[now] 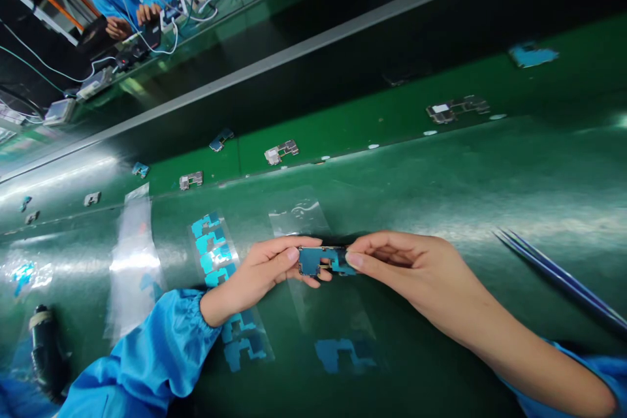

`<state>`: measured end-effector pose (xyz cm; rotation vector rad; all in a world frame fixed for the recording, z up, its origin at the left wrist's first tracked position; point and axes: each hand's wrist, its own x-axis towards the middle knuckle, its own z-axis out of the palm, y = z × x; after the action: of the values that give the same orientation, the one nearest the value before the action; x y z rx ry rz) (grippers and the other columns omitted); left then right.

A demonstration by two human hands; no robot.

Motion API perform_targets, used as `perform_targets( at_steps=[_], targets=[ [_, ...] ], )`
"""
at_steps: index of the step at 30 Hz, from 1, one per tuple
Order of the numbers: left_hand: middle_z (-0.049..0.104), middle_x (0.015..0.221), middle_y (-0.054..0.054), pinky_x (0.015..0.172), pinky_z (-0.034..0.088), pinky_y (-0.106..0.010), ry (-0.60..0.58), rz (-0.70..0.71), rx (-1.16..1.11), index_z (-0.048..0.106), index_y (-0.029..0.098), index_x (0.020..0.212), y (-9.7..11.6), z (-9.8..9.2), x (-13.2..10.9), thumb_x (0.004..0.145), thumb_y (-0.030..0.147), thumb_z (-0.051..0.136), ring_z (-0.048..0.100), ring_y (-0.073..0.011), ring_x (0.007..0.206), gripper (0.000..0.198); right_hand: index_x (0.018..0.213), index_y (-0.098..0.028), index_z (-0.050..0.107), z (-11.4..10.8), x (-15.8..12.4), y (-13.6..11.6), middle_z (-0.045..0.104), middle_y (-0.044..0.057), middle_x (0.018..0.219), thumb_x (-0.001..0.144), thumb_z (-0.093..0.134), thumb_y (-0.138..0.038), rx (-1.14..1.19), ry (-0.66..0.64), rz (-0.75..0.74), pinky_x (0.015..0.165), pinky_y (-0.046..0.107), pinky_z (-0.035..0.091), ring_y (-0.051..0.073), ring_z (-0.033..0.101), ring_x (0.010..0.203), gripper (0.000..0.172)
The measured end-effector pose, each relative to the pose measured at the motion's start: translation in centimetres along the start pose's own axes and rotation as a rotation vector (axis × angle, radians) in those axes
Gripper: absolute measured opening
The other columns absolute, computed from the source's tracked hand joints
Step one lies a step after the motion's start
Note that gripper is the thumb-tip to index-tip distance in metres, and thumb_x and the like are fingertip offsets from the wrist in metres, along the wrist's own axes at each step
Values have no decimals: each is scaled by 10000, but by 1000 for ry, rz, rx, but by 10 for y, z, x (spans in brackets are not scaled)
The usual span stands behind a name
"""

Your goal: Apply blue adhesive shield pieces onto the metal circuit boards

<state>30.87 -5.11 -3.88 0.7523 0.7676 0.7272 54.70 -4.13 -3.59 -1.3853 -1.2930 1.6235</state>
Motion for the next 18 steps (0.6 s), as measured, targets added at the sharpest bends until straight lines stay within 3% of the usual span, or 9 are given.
perform_targets(
  at_steps=[18],
  targets=[
    [781,1095,-100,867,615,-291,-8,-5,15,714,202,1253,1,1,-2,1030,265,556,758,-203,1009,280,765,-232,783,0,1,3,753,49,753,775,759,-486,-8,-6,-6,603,260,539,184,695,682,256]
  ],
)
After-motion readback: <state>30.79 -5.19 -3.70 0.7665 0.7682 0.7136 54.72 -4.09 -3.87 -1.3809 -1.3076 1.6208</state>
